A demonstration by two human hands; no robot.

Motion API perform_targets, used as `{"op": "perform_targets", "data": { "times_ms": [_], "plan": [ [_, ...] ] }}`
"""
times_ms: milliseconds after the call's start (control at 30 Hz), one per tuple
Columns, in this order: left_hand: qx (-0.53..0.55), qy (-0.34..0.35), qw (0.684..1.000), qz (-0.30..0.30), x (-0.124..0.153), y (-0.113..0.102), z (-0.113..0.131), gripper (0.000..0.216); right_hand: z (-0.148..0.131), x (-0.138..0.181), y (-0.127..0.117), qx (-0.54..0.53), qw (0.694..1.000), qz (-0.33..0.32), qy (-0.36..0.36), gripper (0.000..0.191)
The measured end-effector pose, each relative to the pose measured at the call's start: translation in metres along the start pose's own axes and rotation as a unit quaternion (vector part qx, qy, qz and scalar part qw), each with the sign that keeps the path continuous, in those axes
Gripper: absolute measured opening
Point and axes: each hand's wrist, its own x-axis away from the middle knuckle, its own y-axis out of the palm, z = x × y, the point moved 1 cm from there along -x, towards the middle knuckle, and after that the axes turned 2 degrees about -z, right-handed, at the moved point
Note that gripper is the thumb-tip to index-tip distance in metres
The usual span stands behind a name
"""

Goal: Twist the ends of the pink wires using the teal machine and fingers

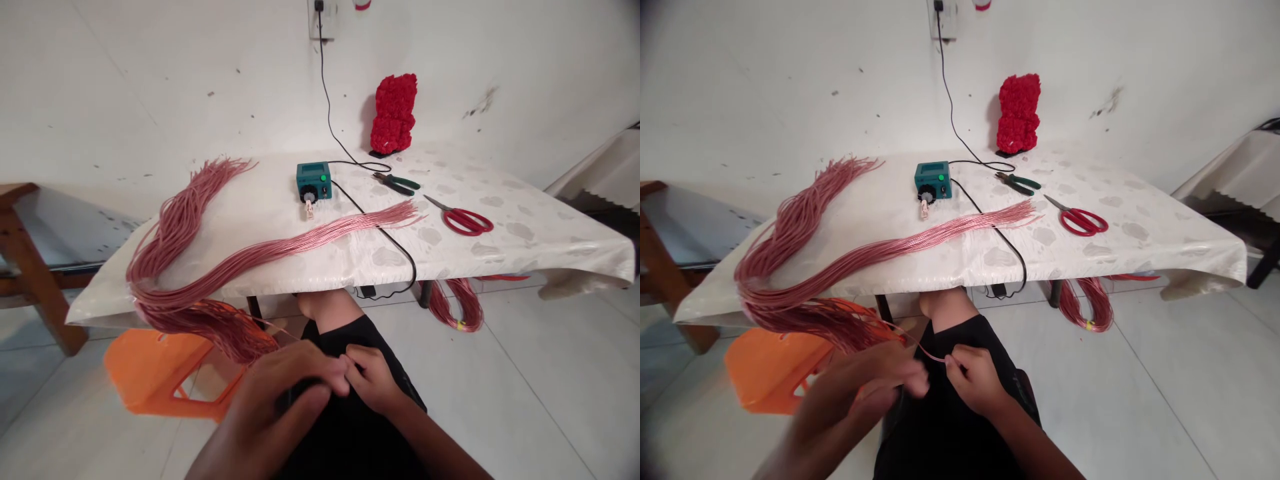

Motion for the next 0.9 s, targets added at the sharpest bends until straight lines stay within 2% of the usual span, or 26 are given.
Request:
{"op": "perform_targets", "data": {
  "times_ms": [133, 267, 433, 633, 900],
  "plan": [
    [-0.023, -0.091, 0.990, -0.104, -0.030, 0.026, -0.025, 0.025, -0.014, 0.000, -0.011, -0.050, 0.998, -0.041, -0.004, 0.039],
    [-0.006, -0.124, 0.985, -0.118, -0.028, 0.045, -0.037, 0.018, -0.031, 0.000, -0.025, -0.086, 0.993, -0.076, 0.013, 0.041],
    [0.048, -0.147, 0.980, -0.123, -0.024, 0.045, -0.036, 0.021, -0.048, -0.006, -0.038, -0.163, 0.979, -0.116, 0.030, 0.043],
    [0.118, -0.144, 0.976, -0.118, -0.021, 0.043, -0.031, 0.027, -0.056, -0.012, -0.048, -0.287, 0.945, -0.141, 0.064, 0.044],
    [0.120, -0.143, 0.972, -0.143, -0.022, 0.043, -0.031, 0.024, -0.059, -0.012, -0.052, -0.224, 0.955, -0.190, 0.049, 0.039]
  ]
}}
